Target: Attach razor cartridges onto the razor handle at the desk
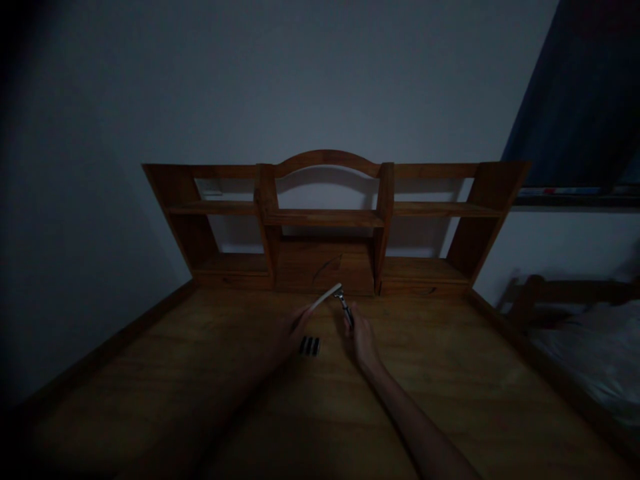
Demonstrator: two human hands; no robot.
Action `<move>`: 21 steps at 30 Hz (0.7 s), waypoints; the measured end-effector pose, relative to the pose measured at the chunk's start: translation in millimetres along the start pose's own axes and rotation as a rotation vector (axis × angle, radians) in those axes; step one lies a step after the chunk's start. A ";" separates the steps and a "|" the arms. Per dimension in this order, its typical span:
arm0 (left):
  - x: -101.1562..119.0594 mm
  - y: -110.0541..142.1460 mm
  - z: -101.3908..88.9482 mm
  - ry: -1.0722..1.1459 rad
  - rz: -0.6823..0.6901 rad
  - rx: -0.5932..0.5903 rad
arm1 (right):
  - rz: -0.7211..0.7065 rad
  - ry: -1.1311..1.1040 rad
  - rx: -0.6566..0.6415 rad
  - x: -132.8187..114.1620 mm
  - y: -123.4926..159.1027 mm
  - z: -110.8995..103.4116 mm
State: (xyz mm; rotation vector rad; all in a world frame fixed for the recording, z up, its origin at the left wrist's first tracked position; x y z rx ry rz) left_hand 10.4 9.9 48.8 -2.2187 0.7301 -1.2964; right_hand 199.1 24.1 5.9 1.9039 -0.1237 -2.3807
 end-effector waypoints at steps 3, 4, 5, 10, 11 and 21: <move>-4.2 -0.3 0.9 -0.008 -0.030 0.012 | -0.040 -0.020 0.102 -5.8 1.2 -1.7; -5.4 -0.2 0.6 -0.012 -0.043 0.018 | -0.044 -0.042 0.099 -6.8 1.2 -0.9; -6.3 0.0 0.0 -0.015 -0.054 0.023 | -0.048 -0.061 0.095 -7.7 1.1 -0.4; -6.1 2.0 -3.8 -0.026 -0.059 0.054 | -0.073 0.016 0.106 -9.9 1.8 -1.0; -5.2 2.0 -3.4 -0.024 -0.042 0.044 | -0.074 0.026 0.109 -9.6 1.9 -1.3; -1.6 -0.6 -4.5 -0.026 -0.035 -0.030 | -0.061 -0.094 0.037 1.1 -7.7 -5.6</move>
Point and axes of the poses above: each hand's wrist, its own y-axis away from the middle knuckle, its own z-axis out of the palm, x = y × z, the point moved 5 cm from there along -y, towards the middle knuckle, and after that the axes turned 9 degrees about z, right-handed, at the moved point
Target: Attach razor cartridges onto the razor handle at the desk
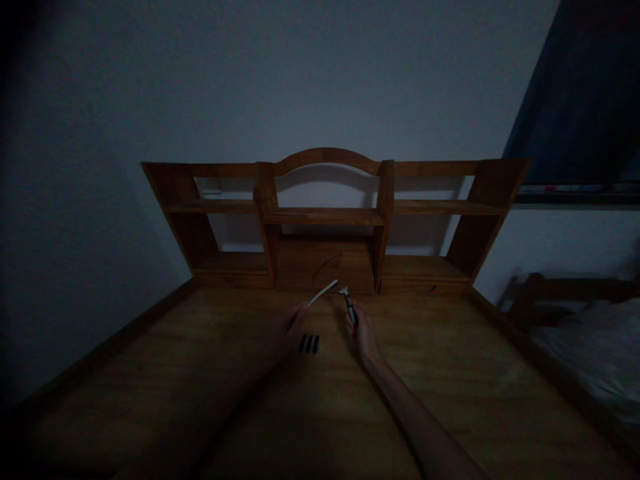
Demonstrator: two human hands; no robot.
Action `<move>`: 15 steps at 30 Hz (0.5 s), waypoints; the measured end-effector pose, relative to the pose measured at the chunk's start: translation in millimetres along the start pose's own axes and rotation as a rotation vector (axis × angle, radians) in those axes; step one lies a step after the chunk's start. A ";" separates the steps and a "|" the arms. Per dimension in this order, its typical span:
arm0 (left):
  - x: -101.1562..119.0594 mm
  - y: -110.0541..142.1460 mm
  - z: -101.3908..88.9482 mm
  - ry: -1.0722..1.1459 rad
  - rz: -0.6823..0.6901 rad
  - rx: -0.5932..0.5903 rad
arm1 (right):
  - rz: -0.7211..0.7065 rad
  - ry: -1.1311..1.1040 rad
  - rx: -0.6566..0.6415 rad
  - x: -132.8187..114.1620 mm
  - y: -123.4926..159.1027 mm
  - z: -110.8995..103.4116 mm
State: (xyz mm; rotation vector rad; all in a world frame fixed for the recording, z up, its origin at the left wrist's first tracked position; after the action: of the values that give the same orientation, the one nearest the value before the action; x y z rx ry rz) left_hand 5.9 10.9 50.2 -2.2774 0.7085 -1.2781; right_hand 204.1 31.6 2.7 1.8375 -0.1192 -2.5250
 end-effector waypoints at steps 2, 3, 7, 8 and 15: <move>-0.9 -0.2 2.8 -0.023 0.004 -0.037 | -0.017 0.015 0.029 -0.5 -0.9 -1.3; -2.8 -0.2 4.5 -0.038 -0.007 -0.054 | -0.017 0.026 0.040 -1.1 -0.8 -1.5; -11.9 0.3 3.9 -0.041 -0.081 -0.015 | -0.016 0.101 0.054 -6.9 2.7 -0.3; -12.4 0.3 0.8 -0.024 -0.085 0.035 | -0.025 0.116 0.054 -9.1 3.8 -0.1; 5.9 -3.4 -7.6 0.074 0.084 0.142 | 0.052 0.086 0.109 -5.3 1.7 -3.6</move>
State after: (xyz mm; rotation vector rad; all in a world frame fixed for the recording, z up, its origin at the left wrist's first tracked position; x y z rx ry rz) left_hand 2.6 8.9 59.7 -2.0749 0.7073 -1.3348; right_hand 209.2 30.0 6.7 1.9508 -0.3042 -2.4463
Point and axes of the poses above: each hand's wrist, its own y-axis away from the middle knuckle, its own z-axis out of the palm, x = y × z, the point moved 5 cm from there along -y, towards the middle knuckle, and after that the axes turned 9 degrees about z, right-handed, at the moved point
